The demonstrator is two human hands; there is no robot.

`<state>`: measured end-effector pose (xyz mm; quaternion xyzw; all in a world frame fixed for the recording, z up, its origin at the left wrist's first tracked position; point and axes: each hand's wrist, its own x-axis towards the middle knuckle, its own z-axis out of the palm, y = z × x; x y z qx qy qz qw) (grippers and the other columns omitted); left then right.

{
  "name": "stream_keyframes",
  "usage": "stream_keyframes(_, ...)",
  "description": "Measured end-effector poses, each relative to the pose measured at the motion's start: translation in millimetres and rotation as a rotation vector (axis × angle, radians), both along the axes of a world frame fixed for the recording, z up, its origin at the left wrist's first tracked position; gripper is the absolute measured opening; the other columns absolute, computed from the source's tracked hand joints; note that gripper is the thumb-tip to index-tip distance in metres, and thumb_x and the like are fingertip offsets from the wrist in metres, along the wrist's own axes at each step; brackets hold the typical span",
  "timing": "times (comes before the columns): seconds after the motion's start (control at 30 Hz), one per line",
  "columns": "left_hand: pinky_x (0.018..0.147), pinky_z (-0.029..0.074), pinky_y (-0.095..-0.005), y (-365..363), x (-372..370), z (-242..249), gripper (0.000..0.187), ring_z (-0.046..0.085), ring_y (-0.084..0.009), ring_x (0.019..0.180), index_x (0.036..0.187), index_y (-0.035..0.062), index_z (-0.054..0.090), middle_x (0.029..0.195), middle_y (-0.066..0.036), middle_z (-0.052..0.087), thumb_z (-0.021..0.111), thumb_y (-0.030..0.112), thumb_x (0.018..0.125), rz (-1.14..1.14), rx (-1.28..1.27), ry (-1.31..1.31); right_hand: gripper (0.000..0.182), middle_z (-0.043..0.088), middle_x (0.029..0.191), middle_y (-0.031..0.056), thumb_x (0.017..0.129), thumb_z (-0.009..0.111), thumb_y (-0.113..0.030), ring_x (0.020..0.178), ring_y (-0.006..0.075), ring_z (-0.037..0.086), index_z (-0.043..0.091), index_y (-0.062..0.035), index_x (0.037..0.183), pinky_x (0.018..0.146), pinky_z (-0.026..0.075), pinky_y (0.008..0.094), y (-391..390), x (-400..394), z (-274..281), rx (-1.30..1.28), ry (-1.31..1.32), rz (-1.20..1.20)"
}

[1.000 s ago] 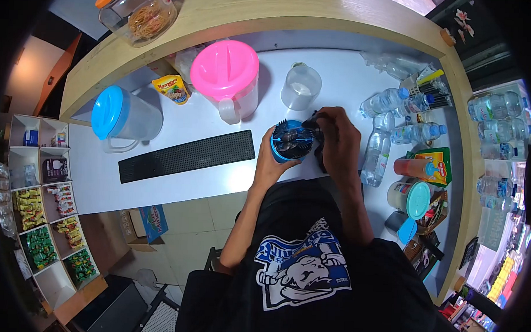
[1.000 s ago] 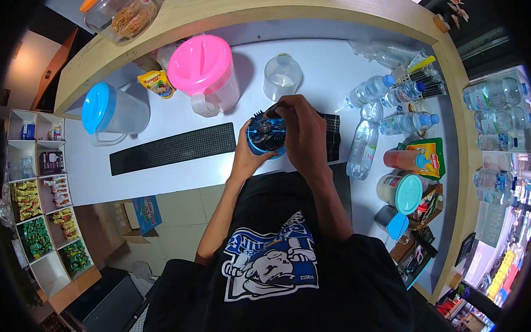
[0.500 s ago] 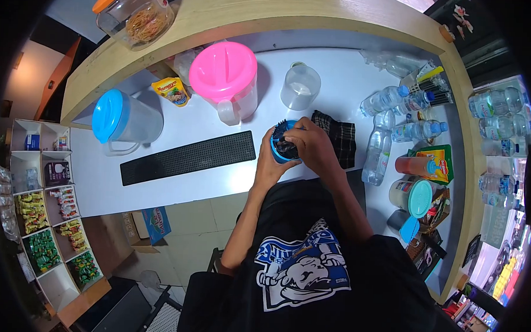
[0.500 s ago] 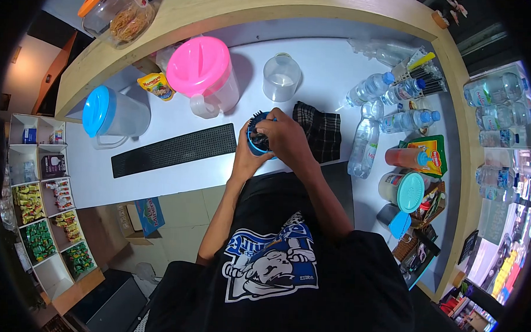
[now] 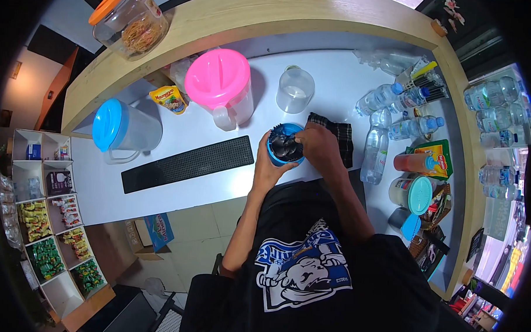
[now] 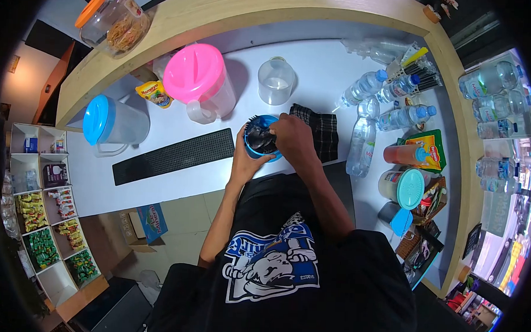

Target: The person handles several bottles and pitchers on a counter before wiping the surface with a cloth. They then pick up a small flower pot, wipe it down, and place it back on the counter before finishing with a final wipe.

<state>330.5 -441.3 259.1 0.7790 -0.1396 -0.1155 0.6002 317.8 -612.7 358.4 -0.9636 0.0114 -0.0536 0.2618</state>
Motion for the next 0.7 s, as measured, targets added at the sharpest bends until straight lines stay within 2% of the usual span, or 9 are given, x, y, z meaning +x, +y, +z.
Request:
stream_keyframes(0.07,0.111,0.045,-0.0418,0.1,-0.4,-4.0,0.115,0.055,-0.0311,0.130,0.150,0.0024,0.026,0.139,-0.022,0.052,0.097,0.017,0.061,0.008,-0.003,-0.008,0.011,0.064,0.085,0.0124,0.077,0.067,-0.001,0.085,0.0328,0.065,0.075,-0.0060,0.083,0.071,0.052,0.0445,1.7,-0.4,-6.9,0.013,-0.037,0.003)
stream_keyframes(0.13,0.112,0.043,-0.0420,0.6,-1.0,-2.1,0.115,0.051,-0.0336,0.133,0.150,0.0020,0.028,0.143,-0.021,0.047,0.097,0.017,0.060,0.020,-0.003,0.015,0.011,0.064,0.085,0.0116,0.076,0.068,-0.002,0.085,0.0327,0.065,0.074,-0.0056,0.084,0.071,0.053,0.0443,7.6,-4.7,-15.2,0.029,-0.128,0.018)
stream_keyframes(0.23,0.112,0.042,-0.0421,-0.6,-0.2,-3.9,0.115,0.049,-0.0353,0.134,0.151,0.0015,0.028,0.145,-0.021,0.045,0.097,0.017,0.059,0.024,0.008,0.013,0.013,0.064,0.086,0.0106,0.081,0.068,-0.006,0.081,0.0312,0.066,0.075,-0.0049,0.092,0.068,0.053,0.0424,25.5,-3.7,-24.8,0.012,-0.261,0.026)
stream_keyframes(0.37,0.113,0.042,-0.0418,0.7,-1.0,-3.8,0.115,0.049,-0.0351,0.134,0.151,0.0012,0.029,0.145,-0.022,0.045,0.097,0.018,0.059,0.015,-0.016,0.021,0.017,0.066,0.090,0.0133,0.084,0.068,-0.004,0.082,0.0320,0.066,0.075,-0.0026,0.100,0.073,0.053,0.0427,12.3,-3.7,-18.4,0.136,-0.077,0.078)
stream_keyframes(0.47,0.112,0.044,-0.0420,0.2,-0.8,-4.0,0.116,0.054,-0.0312,0.130,0.151,0.0001,0.026,0.140,-0.021,0.052,0.097,0.019,0.061,0.012,-0.013,-0.024,0.014,0.066,0.087,0.0136,0.090,0.066,-0.009,0.080,0.0327,0.066,0.074,-0.0026,0.099,0.071,0.051,0.0426,-6.8,-0.9,-14.3,0.309,-0.157,-0.085)
stream_keyframes(0.57,0.113,0.043,-0.0418,-0.6,-0.5,-1.9,0.117,0.054,-0.0310,0.131,0.150,-0.0002,0.026,0.140,-0.022,0.051,0.097,0.018,0.060,0.007,-0.012,-0.029,0.017,0.068,0.088,0.0154,0.091,0.065,-0.008,0.076,0.0318,0.066,0.074,-0.0019,0.104,0.071,0.051,0.0407,-23.9,-3.5,2.0,0.324,-0.146,-0.253)
stream_keyframes(0.7,0.113,0.042,-0.0417,-0.4,-0.4,-7.3,0.118,0.053,-0.0314,0.131,0.151,0.0002,0.025,0.141,-0.022,0.050,0.097,0.019,0.060,0.007,0.002,-0.041,0.019,0.068,0.091,0.0142,0.088,0.070,-0.008,0.074,0.0305,0.067,0.074,-0.0027,0.105,0.071,0.051,0.0393,-30.9,-9.5,4.2,0.378,-0.015,-0.233)
